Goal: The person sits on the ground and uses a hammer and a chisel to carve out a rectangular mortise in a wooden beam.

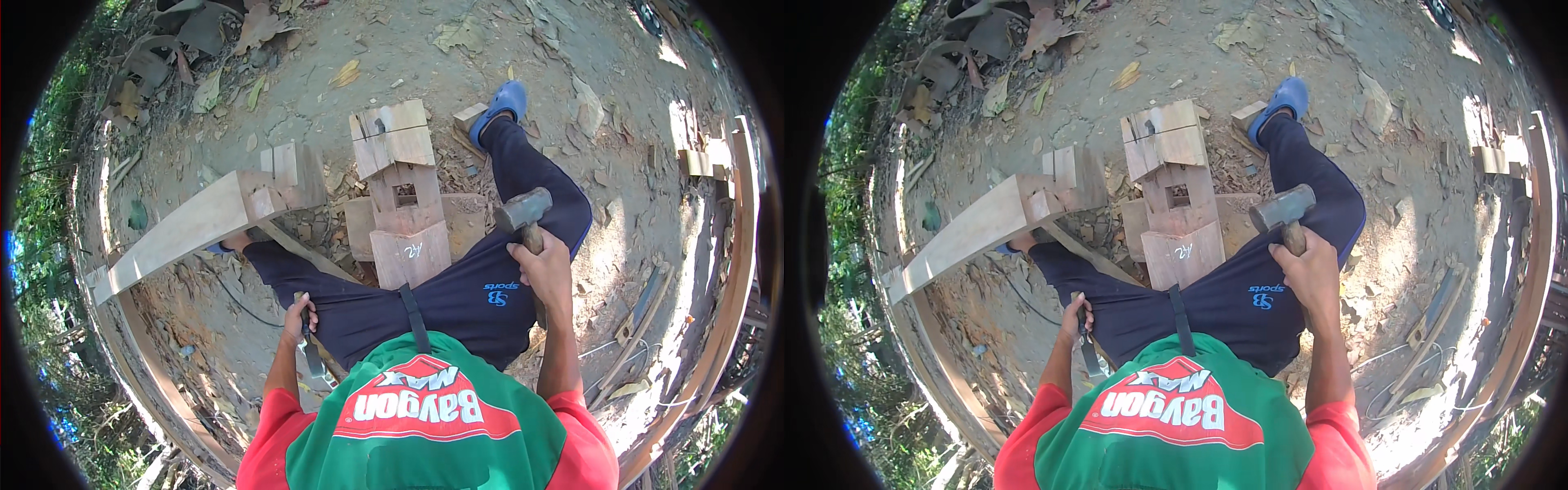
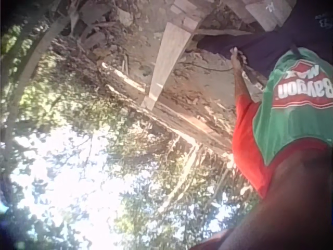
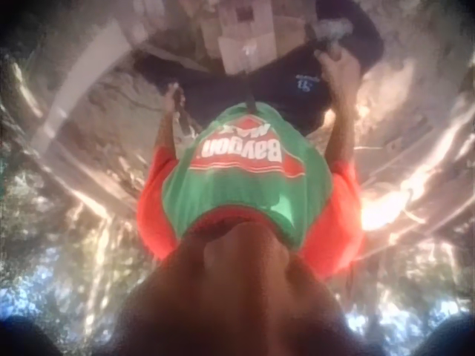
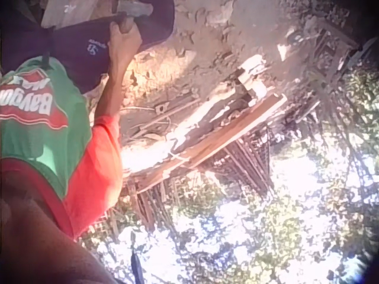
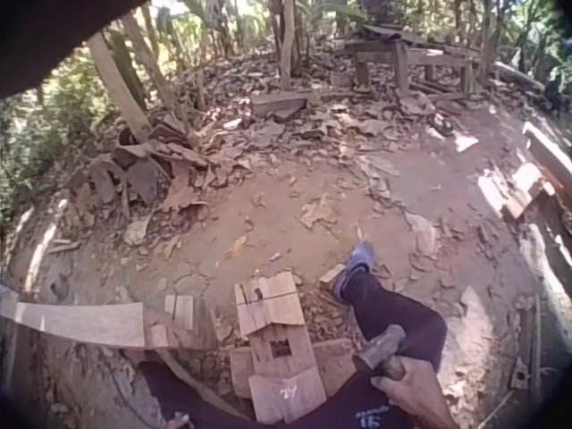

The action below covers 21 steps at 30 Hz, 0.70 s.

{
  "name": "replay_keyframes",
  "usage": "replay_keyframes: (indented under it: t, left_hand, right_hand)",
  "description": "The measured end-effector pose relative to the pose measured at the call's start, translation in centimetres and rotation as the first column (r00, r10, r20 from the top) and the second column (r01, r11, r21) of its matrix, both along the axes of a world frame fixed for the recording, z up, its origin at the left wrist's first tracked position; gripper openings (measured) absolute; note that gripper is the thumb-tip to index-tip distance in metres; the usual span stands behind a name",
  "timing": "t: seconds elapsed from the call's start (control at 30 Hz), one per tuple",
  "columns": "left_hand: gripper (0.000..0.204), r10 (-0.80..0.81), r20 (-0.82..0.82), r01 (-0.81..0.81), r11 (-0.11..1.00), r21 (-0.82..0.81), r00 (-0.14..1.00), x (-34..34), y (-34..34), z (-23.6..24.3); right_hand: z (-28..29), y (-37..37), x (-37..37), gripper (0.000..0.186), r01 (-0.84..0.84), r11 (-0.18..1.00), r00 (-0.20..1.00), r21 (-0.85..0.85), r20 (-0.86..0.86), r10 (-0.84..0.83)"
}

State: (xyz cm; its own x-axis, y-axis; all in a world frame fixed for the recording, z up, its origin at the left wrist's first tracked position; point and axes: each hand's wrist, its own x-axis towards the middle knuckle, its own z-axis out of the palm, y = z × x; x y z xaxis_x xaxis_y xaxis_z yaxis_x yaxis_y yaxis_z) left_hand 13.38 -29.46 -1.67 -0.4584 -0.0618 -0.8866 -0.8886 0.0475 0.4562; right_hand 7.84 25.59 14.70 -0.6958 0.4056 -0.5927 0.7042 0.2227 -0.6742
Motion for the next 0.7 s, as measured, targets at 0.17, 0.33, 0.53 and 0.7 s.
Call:
replay_keyframes:
  t: [0.17,0.33,0.53,0.7]
  left_hand:
    - [0.047,-0.001,0.015,0.001,1.0,-0.01,1.0,0.1,0.1,0.4]
    - [0.033,-0.132,-0.081,0.127,0.99,-0.069,0.988,-1.9,2.8,3.2]
    - [0.045,-0.11,-0.757,0.199,0.98,0.027,0.644,-12.0,12.3,12.6]
    - [0.047,0.318,-0.795,0.102,0.899,0.426,0.517,-20.5,23.2,14.0]
  right_hand:
    - [0.3,0.0,-0.1,0.028,-0.009,1.0,1.0,-0.014,0.007,0.009]
    - [0.2,0.0,-0.2,0.027,-0.012,1.0,1.0,-0.016,0.003,0.012]
    - [0.4,-0.2,-0.1,0.025,0.006,1.0,0.998,-0.011,0.058,-0.005]
    - [0.6,-0.4,0.4,0.023,0.01,1.0,0.999,0.016,0.04,-0.01]
